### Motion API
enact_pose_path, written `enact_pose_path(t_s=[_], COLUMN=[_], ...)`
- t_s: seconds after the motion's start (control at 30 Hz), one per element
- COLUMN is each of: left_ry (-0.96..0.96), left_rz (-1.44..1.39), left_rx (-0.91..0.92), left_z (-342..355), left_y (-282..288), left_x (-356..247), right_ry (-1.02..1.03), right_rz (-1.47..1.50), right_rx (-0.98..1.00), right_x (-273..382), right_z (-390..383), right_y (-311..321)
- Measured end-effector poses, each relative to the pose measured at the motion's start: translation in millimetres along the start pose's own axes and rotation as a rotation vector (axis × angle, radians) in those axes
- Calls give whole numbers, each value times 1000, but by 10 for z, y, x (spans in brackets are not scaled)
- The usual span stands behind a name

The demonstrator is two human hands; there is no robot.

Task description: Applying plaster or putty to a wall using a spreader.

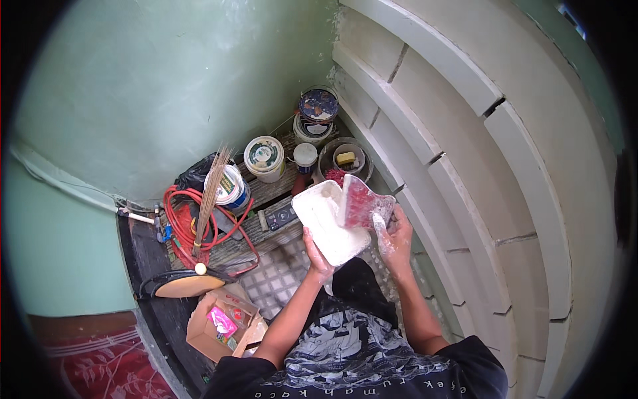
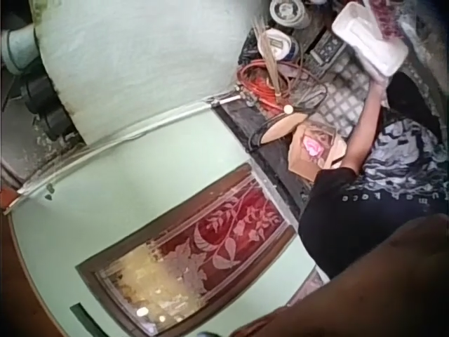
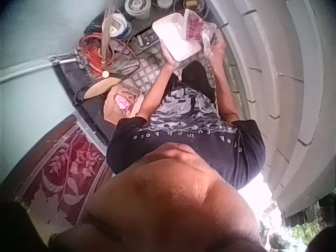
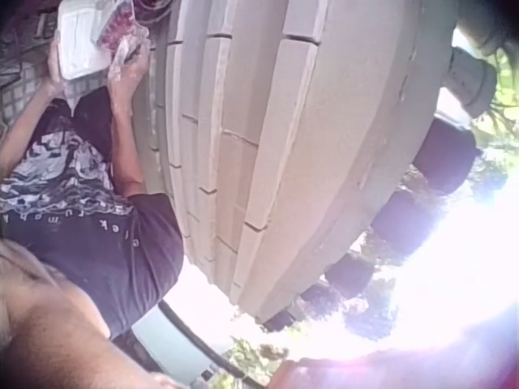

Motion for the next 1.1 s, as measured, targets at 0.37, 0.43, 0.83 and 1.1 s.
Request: enact_pose_path(t_s=[0.37, 0.43, 0.83, 1.1], left_ry=[-17, -46, -121, -247], left_rz=[-53, -50, -106, -74], left_rx=[-127, -118, -106, -191], left_z=[437, 531, 1409, 1664], left_y=[154, 123, 79, 0], left_x=[-438, -503, -702, -828], right_ry=[-74, -300, 65, 939], right_rz=[491, 802, 775, -558], right_rx=[-145, -90, -173, -74], right_x=[31, -62, -682, -210], right_z=[607, 767, 2339, 3577], right_y=[-416, -533, -374, -537])
Point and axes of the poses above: each hand's wrist, its own z-axis towards the middle knuckle, its own y-axis out of the back of the hand, x = y × z, the point moved 5 cm from there along z, towards the middle knuckle, and after that the axes turned 13 degrees about y, right-handed, at the moved point
